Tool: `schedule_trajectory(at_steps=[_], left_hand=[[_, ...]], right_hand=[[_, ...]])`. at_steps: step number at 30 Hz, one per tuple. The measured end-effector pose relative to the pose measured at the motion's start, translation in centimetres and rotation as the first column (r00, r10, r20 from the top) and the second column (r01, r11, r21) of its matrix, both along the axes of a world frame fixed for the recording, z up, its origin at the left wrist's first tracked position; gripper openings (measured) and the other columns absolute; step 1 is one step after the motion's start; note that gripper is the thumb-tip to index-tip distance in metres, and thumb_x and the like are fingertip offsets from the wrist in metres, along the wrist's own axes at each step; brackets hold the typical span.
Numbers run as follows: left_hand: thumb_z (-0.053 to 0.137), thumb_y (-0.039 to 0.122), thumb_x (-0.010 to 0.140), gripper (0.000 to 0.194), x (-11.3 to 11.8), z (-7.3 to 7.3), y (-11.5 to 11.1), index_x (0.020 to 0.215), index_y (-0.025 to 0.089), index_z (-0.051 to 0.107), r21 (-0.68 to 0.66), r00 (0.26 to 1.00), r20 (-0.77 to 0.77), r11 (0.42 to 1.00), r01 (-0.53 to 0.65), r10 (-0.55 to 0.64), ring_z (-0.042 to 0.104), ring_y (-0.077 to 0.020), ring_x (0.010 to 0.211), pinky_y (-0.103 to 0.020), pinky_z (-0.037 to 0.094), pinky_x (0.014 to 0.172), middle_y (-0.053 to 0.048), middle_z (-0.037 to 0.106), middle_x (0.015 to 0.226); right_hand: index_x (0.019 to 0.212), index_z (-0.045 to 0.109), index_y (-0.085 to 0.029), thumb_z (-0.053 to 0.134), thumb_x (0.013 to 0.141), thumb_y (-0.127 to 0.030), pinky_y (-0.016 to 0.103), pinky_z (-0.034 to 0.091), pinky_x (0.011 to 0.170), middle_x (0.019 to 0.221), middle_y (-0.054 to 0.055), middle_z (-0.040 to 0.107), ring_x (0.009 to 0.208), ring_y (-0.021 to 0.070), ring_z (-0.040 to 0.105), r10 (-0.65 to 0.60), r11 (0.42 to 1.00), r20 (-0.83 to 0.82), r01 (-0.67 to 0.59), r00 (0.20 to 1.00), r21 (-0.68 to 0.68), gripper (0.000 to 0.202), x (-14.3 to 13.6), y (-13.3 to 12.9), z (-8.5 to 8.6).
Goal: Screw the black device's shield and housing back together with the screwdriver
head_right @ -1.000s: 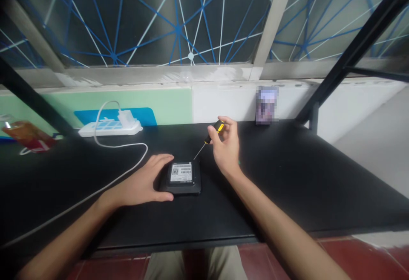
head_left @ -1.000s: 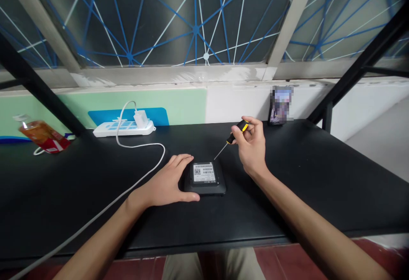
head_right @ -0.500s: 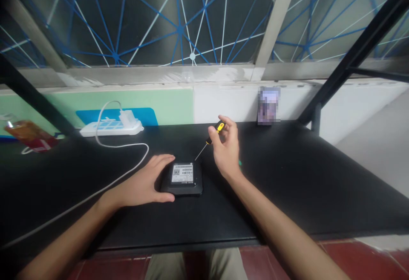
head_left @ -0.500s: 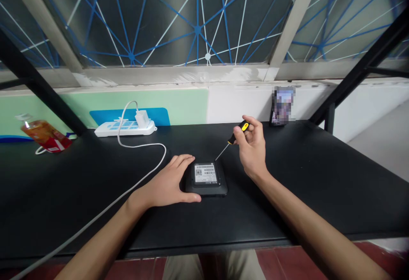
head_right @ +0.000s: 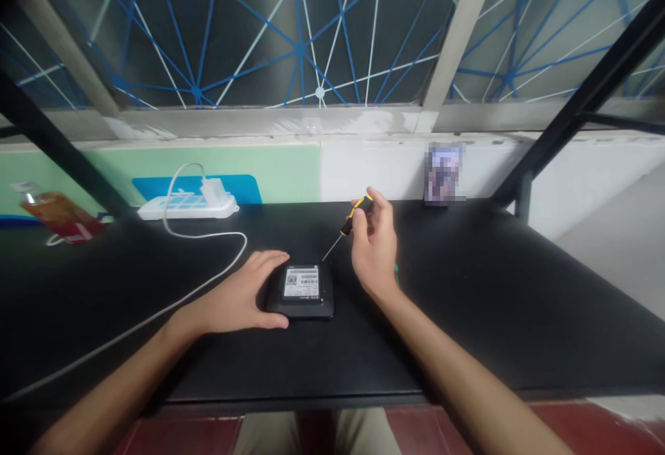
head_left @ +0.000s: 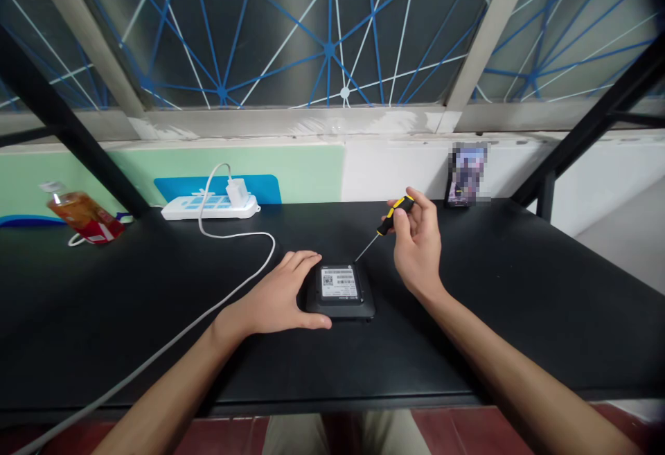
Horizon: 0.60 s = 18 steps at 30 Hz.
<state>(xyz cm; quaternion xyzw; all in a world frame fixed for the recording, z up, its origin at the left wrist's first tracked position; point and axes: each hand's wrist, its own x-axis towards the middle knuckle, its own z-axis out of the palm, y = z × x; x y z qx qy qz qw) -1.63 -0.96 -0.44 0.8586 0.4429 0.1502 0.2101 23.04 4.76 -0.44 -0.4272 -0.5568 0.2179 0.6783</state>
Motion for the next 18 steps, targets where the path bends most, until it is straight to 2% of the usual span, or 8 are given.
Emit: schedule_trajectory(at_steps=[3,6,9,13,18], left_hand=[[0.077,0.066,0.072,0.097,-0.1,0.1,0.0,0.147,0.017,0.040,0.013,1.000,-0.011,1.000,-0.010,0.011,0.040,-0.0365,0.138,-0.054,0.036,0.117,-0.016,0.043,0.150],[0.077,0.064,0.072,0.095,-0.3,0.2,0.1,0.147,0.017,0.041,0.025,0.999,-0.012,0.999,-0.032,0.033,0.040,-0.0365,0.138,-0.055,0.036,0.116,-0.016,0.044,0.150],[0.077,0.063,0.074,0.094,-0.4,0.1,0.2,0.148,0.019,0.040,0.037,0.999,-0.005,0.998,-0.048,0.049,0.039,-0.0365,0.139,-0.056,0.034,0.117,-0.016,0.043,0.151],[0.075,0.065,0.075,0.092,-0.6,-0.1,0.3,0.148,0.022,0.040,0.056,0.999,-0.002,0.998,-0.039,0.039,0.038,-0.0375,0.140,-0.058,0.033,0.117,-0.014,0.043,0.152],[0.075,0.066,0.075,0.094,-0.6,-0.1,0.3,0.149,0.021,0.039,0.045,0.999,-0.014,0.998,-0.039,0.040,0.037,-0.0377,0.141,-0.056,0.032,0.118,-0.014,0.042,0.154]], right_hand=[[0.131,0.049,-0.027,0.055,0.095,-0.035,0.037,0.057,0.070,0.104,0.004,0.065,0.074,0.0155,0.067,-0.035,0.999,-0.023,0.035,0.999,0.007,0.038,0.1,0.1,0.2],[0.128,0.052,-0.029,0.059,0.093,-0.039,0.035,0.057,0.060,0.094,0.002,0.060,0.064,0.0143,0.064,-0.061,0.998,-0.037,0.061,0.997,-0.004,0.037,0.2,0.0,0.3],[0.126,0.054,-0.031,0.062,0.090,-0.041,0.035,0.058,0.058,0.091,0.000,0.057,0.062,0.0143,0.062,-0.002,0.999,-0.045,-0.001,0.999,-0.054,0.038,0.0,-0.3,0.3],[0.126,0.056,-0.031,0.061,0.091,-0.041,0.037,0.060,0.060,0.092,0.001,0.061,0.061,0.0140,0.061,0.090,0.990,-0.025,-0.092,0.996,-0.111,0.037,-0.6,-0.9,0.1],[0.128,0.055,-0.030,0.060,0.092,-0.040,0.036,0.059,0.060,0.092,0.002,0.063,0.062,0.0142,0.063,0.116,0.987,-0.002,-0.115,0.993,-0.110,0.038,-0.9,-1.1,-0.1]])
